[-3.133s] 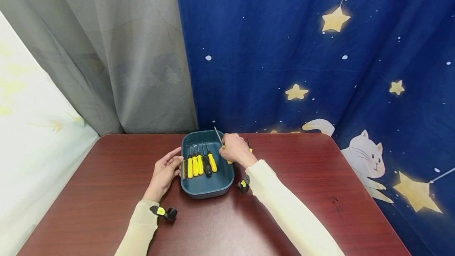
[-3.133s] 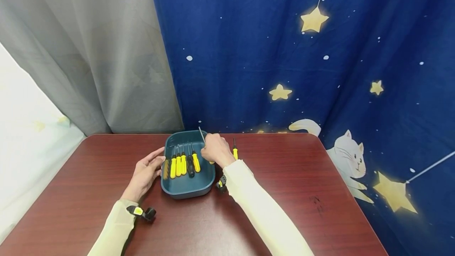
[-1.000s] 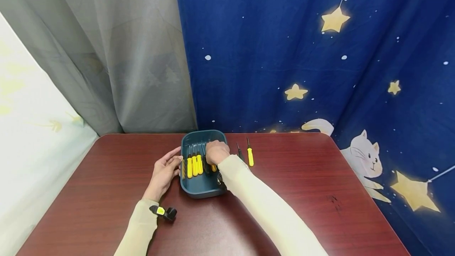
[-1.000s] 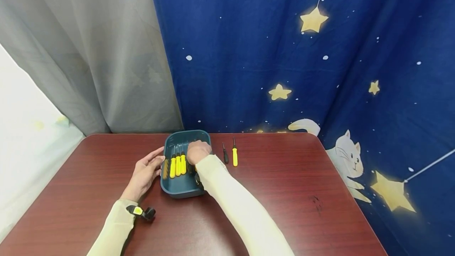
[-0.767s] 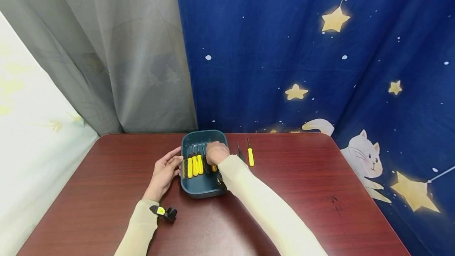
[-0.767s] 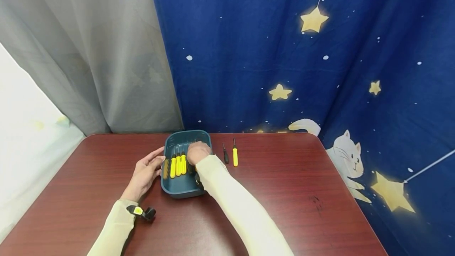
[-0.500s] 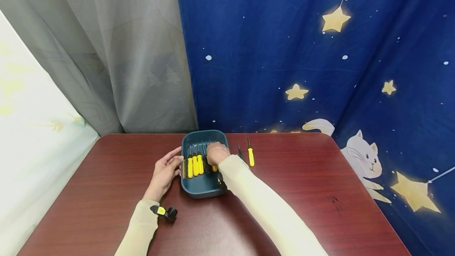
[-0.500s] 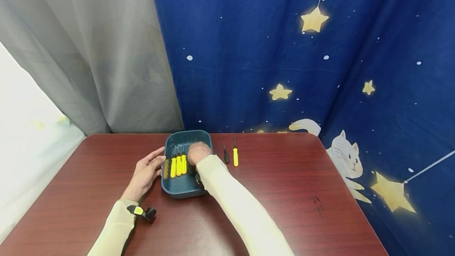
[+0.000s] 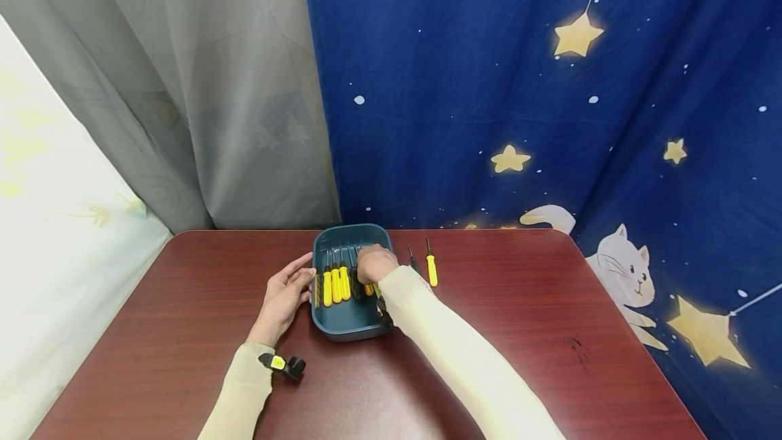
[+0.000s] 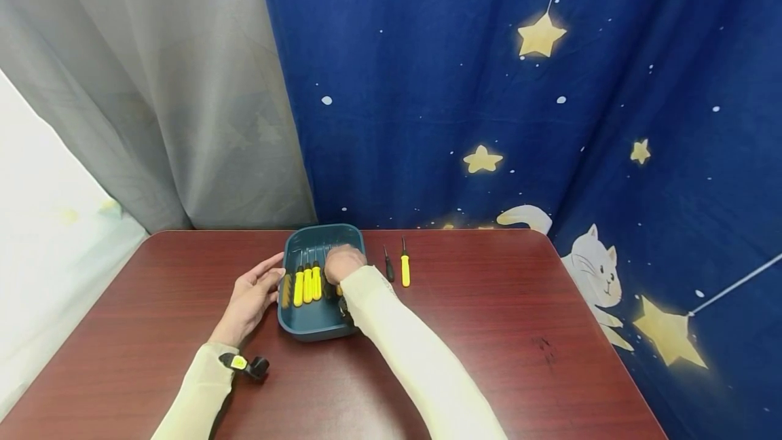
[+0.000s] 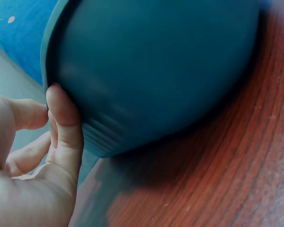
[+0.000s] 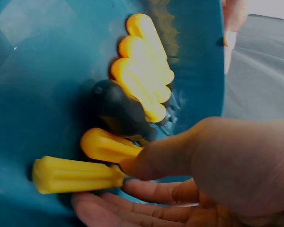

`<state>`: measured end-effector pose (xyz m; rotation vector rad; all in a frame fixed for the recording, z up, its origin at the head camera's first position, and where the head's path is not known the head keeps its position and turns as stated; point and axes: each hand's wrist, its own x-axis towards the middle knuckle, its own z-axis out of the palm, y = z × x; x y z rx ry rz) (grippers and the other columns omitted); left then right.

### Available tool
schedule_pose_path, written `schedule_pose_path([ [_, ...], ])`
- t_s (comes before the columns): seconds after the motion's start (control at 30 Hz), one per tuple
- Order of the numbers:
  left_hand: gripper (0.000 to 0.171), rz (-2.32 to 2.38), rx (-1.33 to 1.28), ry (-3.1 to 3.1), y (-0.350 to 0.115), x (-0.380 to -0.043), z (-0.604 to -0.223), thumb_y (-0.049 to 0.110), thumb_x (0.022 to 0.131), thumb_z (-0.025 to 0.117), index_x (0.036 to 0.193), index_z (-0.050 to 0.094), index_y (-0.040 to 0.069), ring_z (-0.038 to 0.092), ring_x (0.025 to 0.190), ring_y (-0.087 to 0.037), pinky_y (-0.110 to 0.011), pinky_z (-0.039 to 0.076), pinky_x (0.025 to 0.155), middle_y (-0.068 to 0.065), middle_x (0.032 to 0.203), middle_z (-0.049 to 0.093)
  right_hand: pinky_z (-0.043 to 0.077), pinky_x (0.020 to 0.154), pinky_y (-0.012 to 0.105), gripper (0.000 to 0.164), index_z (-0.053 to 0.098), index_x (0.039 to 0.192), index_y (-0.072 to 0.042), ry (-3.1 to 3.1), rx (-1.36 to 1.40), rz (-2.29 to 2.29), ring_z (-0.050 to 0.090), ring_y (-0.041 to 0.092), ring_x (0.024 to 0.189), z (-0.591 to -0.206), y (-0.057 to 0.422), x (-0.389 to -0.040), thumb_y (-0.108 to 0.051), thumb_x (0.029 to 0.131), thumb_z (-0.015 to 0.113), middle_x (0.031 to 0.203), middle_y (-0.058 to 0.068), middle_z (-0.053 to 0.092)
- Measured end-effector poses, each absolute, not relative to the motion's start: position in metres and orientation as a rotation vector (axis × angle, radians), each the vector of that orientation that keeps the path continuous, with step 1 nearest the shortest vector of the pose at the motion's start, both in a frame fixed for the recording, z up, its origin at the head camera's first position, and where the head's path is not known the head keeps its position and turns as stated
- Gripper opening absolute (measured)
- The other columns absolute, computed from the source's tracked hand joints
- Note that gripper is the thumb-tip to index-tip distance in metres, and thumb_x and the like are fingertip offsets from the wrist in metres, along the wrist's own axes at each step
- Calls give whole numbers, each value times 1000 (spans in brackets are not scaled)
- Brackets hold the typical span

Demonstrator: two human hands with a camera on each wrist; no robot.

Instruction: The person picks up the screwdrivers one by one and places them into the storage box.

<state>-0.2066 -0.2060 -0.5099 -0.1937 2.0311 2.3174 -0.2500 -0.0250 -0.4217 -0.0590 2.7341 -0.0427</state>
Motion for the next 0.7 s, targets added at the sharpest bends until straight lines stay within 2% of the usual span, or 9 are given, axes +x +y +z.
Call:
schedule_pose_path([
  [0.23, 49, 2314, -194, 2037, -207, -207, -510, 14, 104, 61, 151, 50, 14, 57, 73, -6, -17, 52, 59, -5, 107, 67, 52, 61, 28, 37, 67, 127, -11, 2748, -41, -48, 59, 18, 76, -411, -25, -252, -27, 94, 72, 93, 5, 62],
  [0.5, 49, 2304, -198, 2037, -207, -207, -510, 15, 104, 61, 151, 50, 14, 57, 74, -6, -17, 52, 59, -3, 106, 66, 60, 73, 30, 45, 66, 131, -11, 2795, -254, -38, 63, 17, 82, -402, -13, -250, -34, 93, 74, 101, 4, 66],
  [0.6, 49, 2307, -196, 2036, -206, -206, -510, 15, 104, 61, 151, 50, 14, 57, 74, -6, -17, 51, 58, -3, 105, 66, 62, 80, 33, 48, 63, 135, -13, 2843, -361, -57, 63, 17, 88, -400, -4, -249, -36, 94, 72, 110, 4, 69],
  [0.7, 49, 2313, -194, 2034, -206, -206, -509, 13, 104, 60, 152, 50, 14, 57, 73, -6, -17, 51, 58, -3, 105, 65, 60, 91, 36, 50, 60, 140, -17, 2896, -458, -76, 61, 17, 102, -400, 4, -249, -38, 95, 70, 124, 3, 68],
])
